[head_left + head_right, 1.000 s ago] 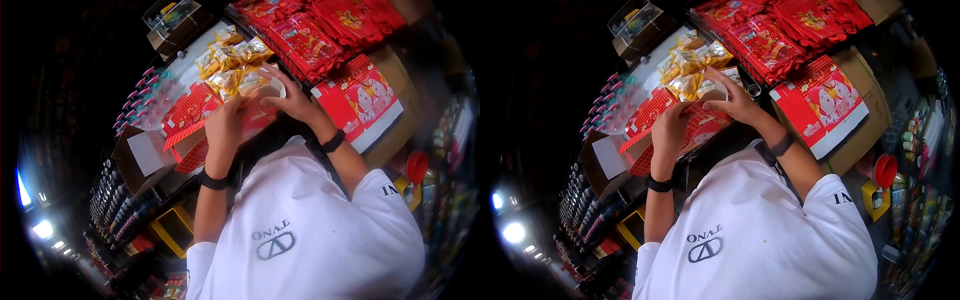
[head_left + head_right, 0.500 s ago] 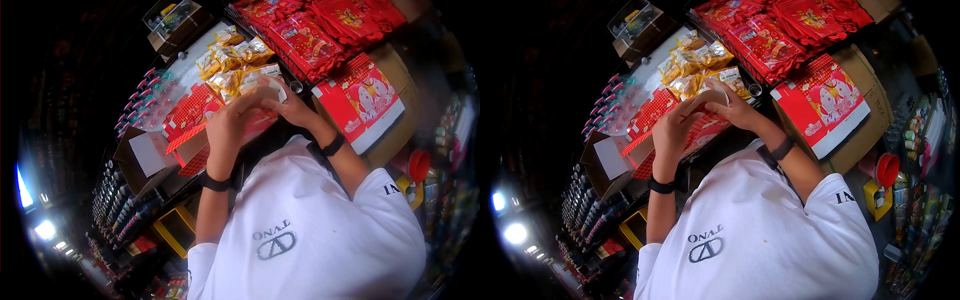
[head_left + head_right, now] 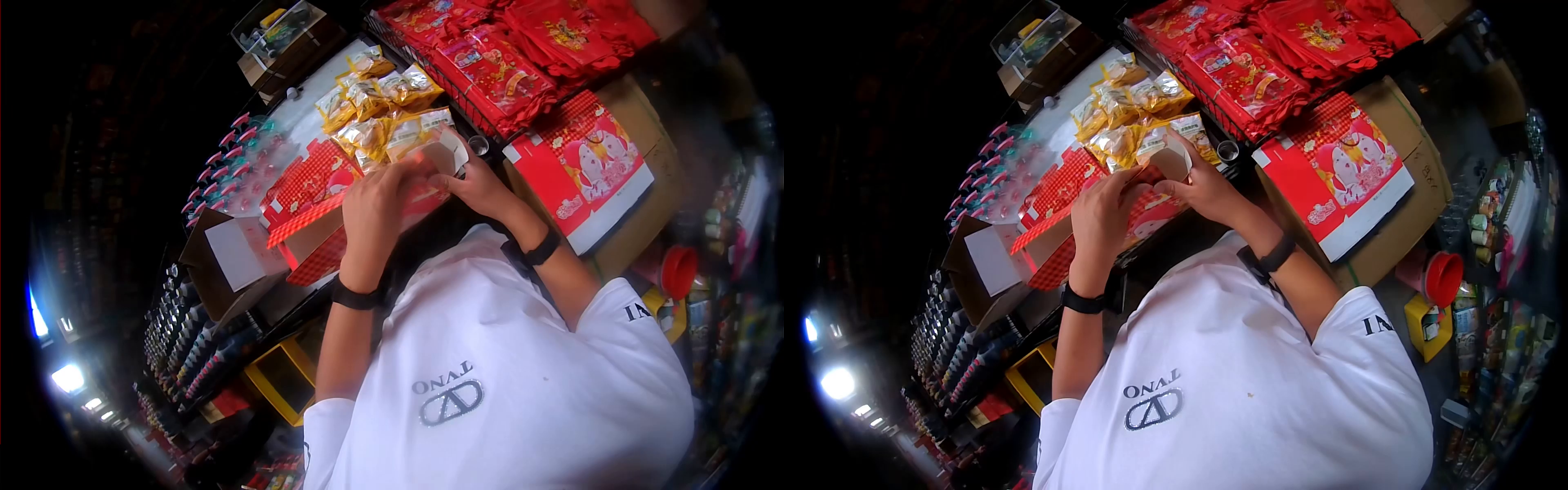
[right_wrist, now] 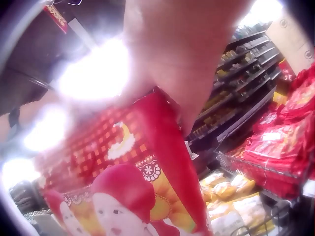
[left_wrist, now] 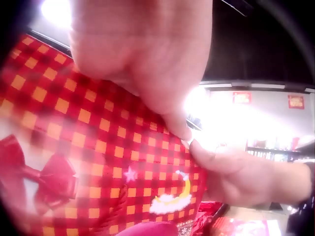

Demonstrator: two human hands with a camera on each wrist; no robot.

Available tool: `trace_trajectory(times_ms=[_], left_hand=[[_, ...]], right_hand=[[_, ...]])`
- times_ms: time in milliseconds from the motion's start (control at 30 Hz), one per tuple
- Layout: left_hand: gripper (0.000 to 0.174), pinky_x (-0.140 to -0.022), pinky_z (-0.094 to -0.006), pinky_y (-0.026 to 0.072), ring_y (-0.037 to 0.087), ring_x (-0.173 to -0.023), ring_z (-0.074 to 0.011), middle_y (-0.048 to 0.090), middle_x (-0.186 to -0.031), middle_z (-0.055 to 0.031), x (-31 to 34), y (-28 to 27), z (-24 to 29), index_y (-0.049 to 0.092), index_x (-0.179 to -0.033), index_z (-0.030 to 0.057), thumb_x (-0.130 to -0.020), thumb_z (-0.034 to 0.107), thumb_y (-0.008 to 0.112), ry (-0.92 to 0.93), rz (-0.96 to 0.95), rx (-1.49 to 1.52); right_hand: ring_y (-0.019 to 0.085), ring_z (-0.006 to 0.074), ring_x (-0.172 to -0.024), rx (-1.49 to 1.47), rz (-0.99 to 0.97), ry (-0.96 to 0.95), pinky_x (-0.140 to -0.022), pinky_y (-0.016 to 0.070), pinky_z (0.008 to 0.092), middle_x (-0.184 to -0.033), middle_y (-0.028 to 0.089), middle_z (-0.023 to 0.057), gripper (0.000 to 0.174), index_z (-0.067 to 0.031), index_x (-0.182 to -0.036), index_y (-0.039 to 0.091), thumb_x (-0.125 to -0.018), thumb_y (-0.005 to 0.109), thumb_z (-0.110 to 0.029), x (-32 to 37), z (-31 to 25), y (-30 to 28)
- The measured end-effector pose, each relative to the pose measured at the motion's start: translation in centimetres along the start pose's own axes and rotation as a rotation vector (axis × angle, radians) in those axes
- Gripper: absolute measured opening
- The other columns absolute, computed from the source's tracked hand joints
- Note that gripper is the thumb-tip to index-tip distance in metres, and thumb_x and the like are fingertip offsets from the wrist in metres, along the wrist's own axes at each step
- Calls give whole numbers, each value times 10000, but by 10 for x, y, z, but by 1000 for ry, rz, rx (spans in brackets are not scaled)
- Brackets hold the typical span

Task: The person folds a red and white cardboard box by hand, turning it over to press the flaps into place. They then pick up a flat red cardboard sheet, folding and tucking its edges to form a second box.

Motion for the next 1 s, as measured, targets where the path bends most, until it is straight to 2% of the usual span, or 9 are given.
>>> trace_trajectory(times_ms=[233, 333, 433, 533, 633, 733, 833, 933, 1000], left_hand=[[210, -658, -384, 554, 723, -791, -286, 755, -893, -81, 3, -3, -6, 767, -1046, 128, -888, 266, 762, -53, 9, 18], [183, -643, -380, 553, 724, -765, -280, 755, -881, -81, 4, 0, -5, 773, -1014, 133, -883, 261, 767, -67, 37, -7], [179, -635, -376, 550, 723, -743, -276, 761, -887, -84, 4, -1, 0, 783, -1015, 135, -881, 253, 771, -91, 47, 1], [192, -635, -370, 550, 721, -732, -279, 768, -904, -93, 5, -1, -1, 797, -1041, 141, -878, 239, 776, -106, 69, 44], [215, -641, -365, 551, 723, -734, -280, 773, -922, -102, 6, -1, -1, 805, -1078, 154, -876, 223, 779, -114, 89, 65], [229, -646, -363, 553, 727, -738, -276, 775, -926, -106, 4, -4, 1, 806, -1101, 165, -879, 213, 776, -121, 86, 51], [234, -647, -366, 554, 730, -742, -273, 776, -931, -104, 5, 3, 0, 807, -1110, 174, -881, 211, 773, -104, 59, 16], [231, -653, -370, 556, 731, -751, -275, 779, -935, -100, 7, 6, 1, 809, -1108, 181, -883, 216, 770, -131, 43, -28], [224, -659, -373, 558, 733, -760, -276, 780, -936, -97, 7, 6, 2, 810, -1101, 181, -885, 223, 766, -160, 34, -36]], right_hand=[[621, 197, -1175, 242, 83, -89, -1002, 504, 347, -1292, 638, 144, 763, -57, -1535, 377, -925, 804, -225, 1, -4, -1], [625, 219, -1209, 264, 119, -96, -1006, 504, 347, -1360, 613, 170, 763, -46, -1551, 359, -937, 787, -195, 3, -9, -3], [668, 240, -1171, 384, 272, -157, -975, 522, 348, -1356, 641, 203, 637, -18, -1519, 435, -987, 726, -213, 13, -27, -6], [704, 261, -1145, 320, 394, -173, -937, 540, 349, -1298, 679, 247, 501, 14, -1449, 540, -1041, 646, -257, 22, -33, -13], [715, 274, -1147, 329, 408, -82, -903, 551, 345, -1231, 704, 267, 428, 29, -1373, 615, -1076, 580, -278, 24, -41, -12], [663, 321, -1242, 363, 300, 70, -962, 536, 357, -1299, 662, 289, 433, 43, -1384, 596, -1086, 554, -268, 23, -55, -5], [615, 365, -1291, 509, 231, -193, -1026, 512, 377, -1342, 625, 303, 445, 52, -1394, 579, -1090, 540, -270, 20, -62, 5], [579, 390, -1317, 567, 238, -246, -1067, 492, 398, -1364, 604, 310, 452, 57, -1407, 561, -1090, 535, -265, 20, -59, 11], [580, 401, -1309, 457, 240, -160, -1056, 494, 392, -1361, 607, 309, 456, 53, -1415, 555, -1092, 532, -268, 20, -55, 8]])
Point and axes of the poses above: each hand's wrist, its own x-axis away from the middle knuckle, its own y-axis out of the palm, z = x × y, the point moved 8 cm from there along -x, towards the middle knuckle
